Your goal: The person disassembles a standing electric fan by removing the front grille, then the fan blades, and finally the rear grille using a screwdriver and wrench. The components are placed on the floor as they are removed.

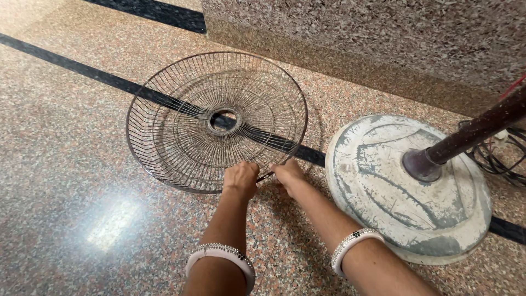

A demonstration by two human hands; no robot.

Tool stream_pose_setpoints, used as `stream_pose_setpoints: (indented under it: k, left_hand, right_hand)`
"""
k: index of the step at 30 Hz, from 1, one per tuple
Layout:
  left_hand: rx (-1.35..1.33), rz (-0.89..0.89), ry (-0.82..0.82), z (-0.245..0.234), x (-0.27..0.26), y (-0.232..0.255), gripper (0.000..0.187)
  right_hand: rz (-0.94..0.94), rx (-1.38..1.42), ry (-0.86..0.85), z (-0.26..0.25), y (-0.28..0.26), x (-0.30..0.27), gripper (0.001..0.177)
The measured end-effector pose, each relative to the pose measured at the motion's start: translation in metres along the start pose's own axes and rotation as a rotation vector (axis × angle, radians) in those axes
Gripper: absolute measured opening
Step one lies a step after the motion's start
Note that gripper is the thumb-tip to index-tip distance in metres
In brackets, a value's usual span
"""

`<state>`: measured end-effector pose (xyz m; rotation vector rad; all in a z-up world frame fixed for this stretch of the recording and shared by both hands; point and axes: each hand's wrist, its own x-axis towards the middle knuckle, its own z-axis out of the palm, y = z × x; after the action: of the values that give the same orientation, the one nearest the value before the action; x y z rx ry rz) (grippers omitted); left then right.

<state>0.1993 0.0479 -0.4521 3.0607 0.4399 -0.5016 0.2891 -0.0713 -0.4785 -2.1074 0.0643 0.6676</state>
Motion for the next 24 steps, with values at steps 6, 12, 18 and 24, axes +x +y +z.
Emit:
stream_pose_setpoints:
  k: [6, 12, 18, 24]
  left_hand:
    - [-0.022, 0.004, 0.019, -0.01, -0.004, 0.002, 0.016]
    - [-0.077, 0.007, 0.019, -0.019, -0.012, 0.001, 0.019]
    - [-0.048, 0.05, -0.012, -0.017, -0.012, 0.004, 0.021]
    - [-0.048, 0.064, -0.03, -0.024, -0.018, 0.007, 0.022]
  right_hand:
    - [-0.156, -0.21, 0.256, -0.015, -0.025, -0.021, 0.106]
    - [-0.14, -0.525, 0.069, -0.028, -0.04, -0.051, 0.039]
    - [-0.247, -0.656, 0.042, -0.033, -0.029, -0.044, 0.029]
    - [-0.229, -0.678, -0.018, -0.036, -0.033, -0.051, 0.063]
